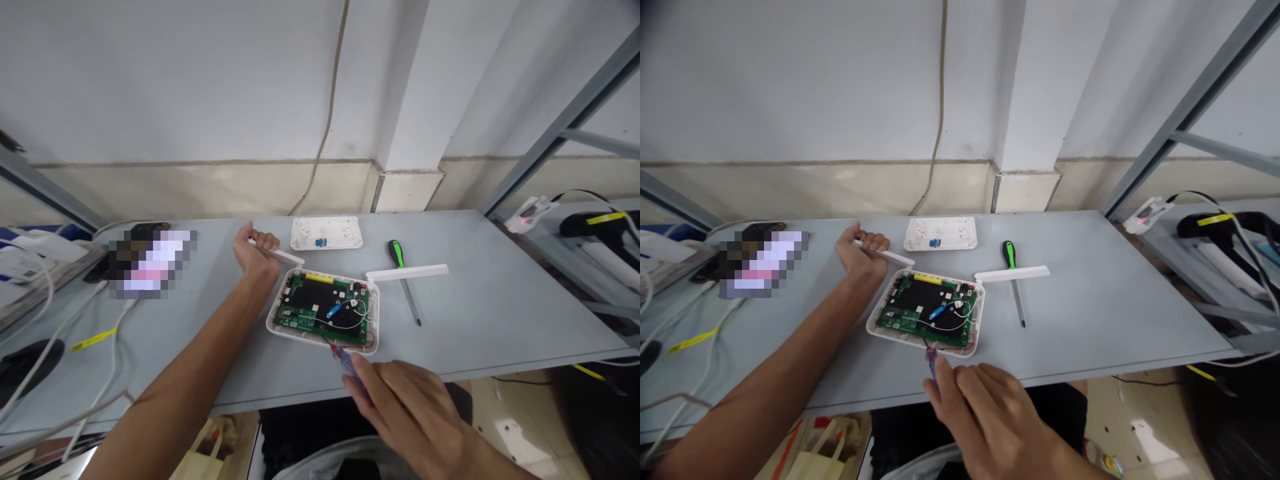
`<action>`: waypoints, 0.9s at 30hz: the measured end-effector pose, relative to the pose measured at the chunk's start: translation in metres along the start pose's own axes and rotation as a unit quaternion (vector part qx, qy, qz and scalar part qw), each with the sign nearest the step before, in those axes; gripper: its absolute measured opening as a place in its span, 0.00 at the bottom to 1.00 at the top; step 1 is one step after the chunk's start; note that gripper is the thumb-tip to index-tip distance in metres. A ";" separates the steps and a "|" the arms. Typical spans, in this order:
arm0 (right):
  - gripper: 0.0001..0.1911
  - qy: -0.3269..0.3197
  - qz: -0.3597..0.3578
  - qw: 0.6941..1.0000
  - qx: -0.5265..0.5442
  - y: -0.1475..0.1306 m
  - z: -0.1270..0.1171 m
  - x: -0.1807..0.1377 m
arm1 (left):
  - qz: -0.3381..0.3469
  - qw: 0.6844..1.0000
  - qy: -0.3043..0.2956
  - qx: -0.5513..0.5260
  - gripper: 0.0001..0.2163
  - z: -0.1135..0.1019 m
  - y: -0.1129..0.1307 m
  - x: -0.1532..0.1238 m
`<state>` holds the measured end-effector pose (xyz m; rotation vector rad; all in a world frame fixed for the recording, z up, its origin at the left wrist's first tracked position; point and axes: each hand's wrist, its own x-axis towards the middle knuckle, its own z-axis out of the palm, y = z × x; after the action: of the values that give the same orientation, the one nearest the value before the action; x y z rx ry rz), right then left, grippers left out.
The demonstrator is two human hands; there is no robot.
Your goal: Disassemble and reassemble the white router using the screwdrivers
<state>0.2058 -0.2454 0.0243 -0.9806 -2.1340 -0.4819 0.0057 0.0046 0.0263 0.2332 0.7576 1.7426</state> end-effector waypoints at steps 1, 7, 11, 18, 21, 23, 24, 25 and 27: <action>0.13 0.000 -0.005 1.000 0.006 -0.003 0.002 0.004 | 0.003 1.000 -0.002 0.001 0.19 0.000 0.000 0.000; 0.11 0.038 -0.027 0.999 0.019 -0.026 0.024 0.025 | -0.005 1.000 0.020 -0.001 0.18 0.004 0.002 -0.005; 0.06 0.029 -0.020 0.999 0.035 -0.038 0.038 0.021 | -0.004 1.000 0.023 0.003 0.19 0.003 0.002 -0.004; 0.07 0.010 0.027 0.998 0.051 -0.039 0.062 -0.013 | 0.018 0.999 0.032 0.001 0.19 -0.006 0.004 0.012; 0.07 0.006 0.059 0.998 0.031 -0.027 0.065 -0.020 | 0.033 0.998 0.045 0.001 0.20 -0.006 0.008 0.015; 0.08 0.008 0.077 0.997 0.013 -0.019 0.065 -0.021 | 0.036 0.998 0.049 0.003 0.19 -0.005 0.009 0.014; 0.09 0.007 0.086 0.996 0.003 -0.015 0.065 -0.021 | 0.033 0.998 0.047 0.007 0.19 -0.004 0.009 0.014; 0.09 0.004 0.094 0.996 -0.004 -0.012 0.064 -0.020 | 0.027 0.999 0.043 0.012 0.18 -0.004 0.008 0.013; 0.08 0.001 0.110 0.994 -0.012 -0.009 0.064 -0.019 | 0.012 0.999 0.031 0.021 0.17 -0.003 0.006 0.012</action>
<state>0.1777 -0.2232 -0.0328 -1.2116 -1.9928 -0.3987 -0.0042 0.0138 0.0253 0.2178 0.8406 1.7642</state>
